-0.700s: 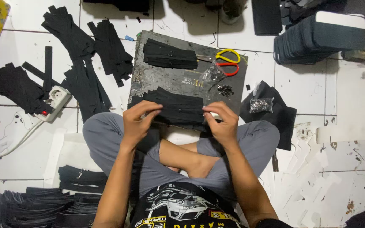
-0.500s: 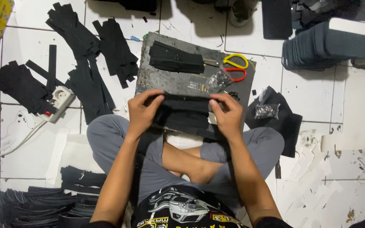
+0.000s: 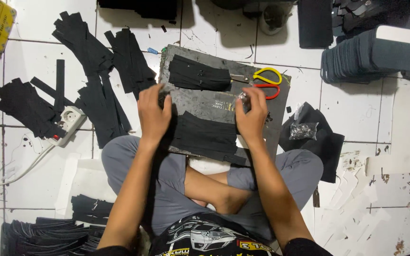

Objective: Assembling small leather components and hardware by hand on a workshop floor.

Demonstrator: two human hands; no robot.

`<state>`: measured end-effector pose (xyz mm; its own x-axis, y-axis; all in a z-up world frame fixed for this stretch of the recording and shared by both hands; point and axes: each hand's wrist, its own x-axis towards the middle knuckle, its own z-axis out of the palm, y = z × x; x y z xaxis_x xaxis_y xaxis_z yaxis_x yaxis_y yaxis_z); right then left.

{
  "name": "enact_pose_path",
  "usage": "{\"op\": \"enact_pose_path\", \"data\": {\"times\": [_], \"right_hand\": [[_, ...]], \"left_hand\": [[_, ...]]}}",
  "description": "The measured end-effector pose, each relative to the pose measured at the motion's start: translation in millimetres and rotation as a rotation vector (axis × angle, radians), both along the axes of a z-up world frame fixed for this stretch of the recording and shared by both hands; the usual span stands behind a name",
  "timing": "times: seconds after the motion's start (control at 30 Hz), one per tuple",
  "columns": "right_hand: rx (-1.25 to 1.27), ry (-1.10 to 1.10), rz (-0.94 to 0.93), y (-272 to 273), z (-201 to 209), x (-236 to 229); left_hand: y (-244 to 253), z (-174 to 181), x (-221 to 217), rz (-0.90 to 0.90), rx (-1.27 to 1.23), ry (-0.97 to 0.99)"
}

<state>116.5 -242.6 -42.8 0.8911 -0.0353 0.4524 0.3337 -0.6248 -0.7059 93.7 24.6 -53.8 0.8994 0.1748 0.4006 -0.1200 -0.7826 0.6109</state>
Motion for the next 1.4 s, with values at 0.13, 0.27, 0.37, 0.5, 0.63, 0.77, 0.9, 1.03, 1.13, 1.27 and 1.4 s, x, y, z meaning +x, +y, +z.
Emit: {"op": "enact_pose_path", "data": {"times": [0.13, 0.27, 0.37, 0.5, 0.63, 0.77, 0.9, 1.03, 1.13, 1.27, 1.4], "right_hand": [[-0.052, 0.152, 0.054, -1, -9, -20], [-0.371, 0.085, 0.303, 13, -27, -6], [-0.505, 0.095, 0.367, 26, -32, 7], [-0.595, 0.143, 0.382, 27, -43, 20], [-0.571, 0.146, 0.366, 26, -35, 11], [-0.477, 0.039, 0.319, 22, -27, -9], [-0.398, 0.138, 0.351, 7, -18, -52], [-0.451, 0.207, 0.347, 2, -34, -79], [-0.472, 0.221, 0.33, 5, -39, -85], [-0.414, 0.223, 0.304, 8, -27, -87], [-0.23, 0.306, 0.245, 4, -21, -92]], "left_hand": [[-1, -18, -20, -0.09, 0.053, 0.039], [-23, -22, -12, -0.23, 0.154, 0.086], [-38, -28, 3, -0.302, 0.261, 0.116], [-49, -31, 17, -0.345, 0.446, 0.252], [-51, -18, 13, -0.339, 0.448, 0.286], [-41, -13, -7, -0.278, 0.249, 0.068], [-24, 3, -53, -0.147, -0.009, 0.067], [-26, 10, -98, -0.077, -0.177, 0.062], [-34, 0, -120, -0.06, -0.201, 0.103], [-51, -8, -136, -0.122, -0.21, 0.165], [-64, -5, -141, -0.153, -0.171, 0.192]]}}
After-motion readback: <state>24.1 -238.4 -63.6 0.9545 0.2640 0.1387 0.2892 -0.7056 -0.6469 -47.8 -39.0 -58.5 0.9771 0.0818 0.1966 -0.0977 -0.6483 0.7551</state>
